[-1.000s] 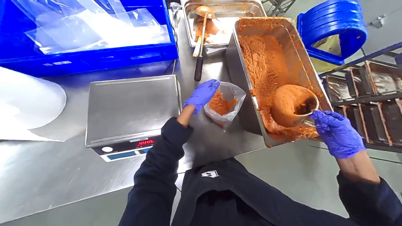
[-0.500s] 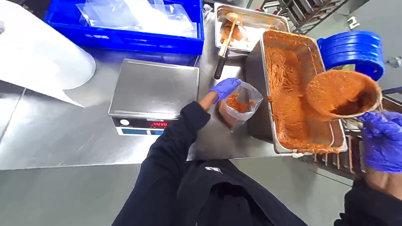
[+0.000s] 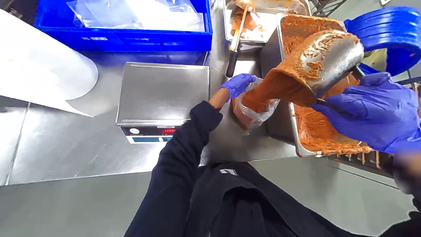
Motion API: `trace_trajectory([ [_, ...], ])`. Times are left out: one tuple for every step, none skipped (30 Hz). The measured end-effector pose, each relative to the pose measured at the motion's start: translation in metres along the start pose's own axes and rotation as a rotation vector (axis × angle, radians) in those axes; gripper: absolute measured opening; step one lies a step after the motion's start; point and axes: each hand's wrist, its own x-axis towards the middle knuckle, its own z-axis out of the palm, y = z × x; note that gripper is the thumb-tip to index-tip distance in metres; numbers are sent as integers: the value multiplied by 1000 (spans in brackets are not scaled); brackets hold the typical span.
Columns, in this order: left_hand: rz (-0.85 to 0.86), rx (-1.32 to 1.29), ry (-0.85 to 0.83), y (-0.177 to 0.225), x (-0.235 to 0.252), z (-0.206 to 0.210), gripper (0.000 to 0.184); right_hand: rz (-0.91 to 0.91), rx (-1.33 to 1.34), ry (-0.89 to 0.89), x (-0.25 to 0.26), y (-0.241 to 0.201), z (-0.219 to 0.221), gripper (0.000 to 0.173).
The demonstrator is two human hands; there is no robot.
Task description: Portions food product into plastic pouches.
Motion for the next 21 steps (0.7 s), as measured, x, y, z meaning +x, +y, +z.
trace_trajectory([
  [16,-3,-5,-3,1,-1,29,-32,-34,7,-2,0,0,33],
  [33,3,-14,-5,2,-1,29,-58,-76,13,-6,1,0,33],
  [36,-4,-25,-5,3,-2,29,-74,-121,19,-10,1,0,32],
  [36,-13,-31,-5,3,-2,28,-79,-163,23,-14,2,-1,30],
  [32,-17,-32,-5,3,-2,29,-78,-207,24,-20,1,-2,29],
  [23,-17,-30,-5,3,-2,30,-77,-246,23,-24,0,-3,27],
  [14,-19,-27,-4,3,-2,30,-84,-275,27,-28,-1,-2,25],
  [12,-32,-26,-5,3,-3,31,-102,-296,36,-29,-3,0,23],
  [17,-45,-27,-8,4,-2,28,-138,-305,48,-29,-4,4,22],
  [30,-50,-24,-10,5,-1,24,-190,-319,46,-28,-4,10,22],
  [41,-51,-27,-10,6,-1,22,-240,-333,34,-29,-2,17,22],
  [40,-43,-26,-8,4,-2,25,-290,-338,20,-29,2,24,22],
  [35,-25,-18,-7,1,-2,28,-328,-330,10,-30,6,31,24],
  [35,-6,-10,-8,0,-2,30,-348,-334,-1,-32,10,36,26],
  [37,0,-7,-9,0,-3,33,-358,-342,3,-34,14,40,27],
  [43,-6,-5,-13,1,-4,33,-360,-352,13,-35,16,43,26],
  [51,-16,-7,-17,3,-4,33,-358,-361,29,-36,16,44,26],
  [60,-19,-8,-20,5,-4,31,-359,-371,39,-36,16,43,25],
  [72,-11,-16,-21,6,-3,31,-363,-381,47,-36,15,42,25],
  [93,7,-25,-21,7,-3,30,-365,-383,51,-36,14,41,24],
  [122,21,-34,-21,8,-2,30,-355,-378,58,-35,14,38,24],
])
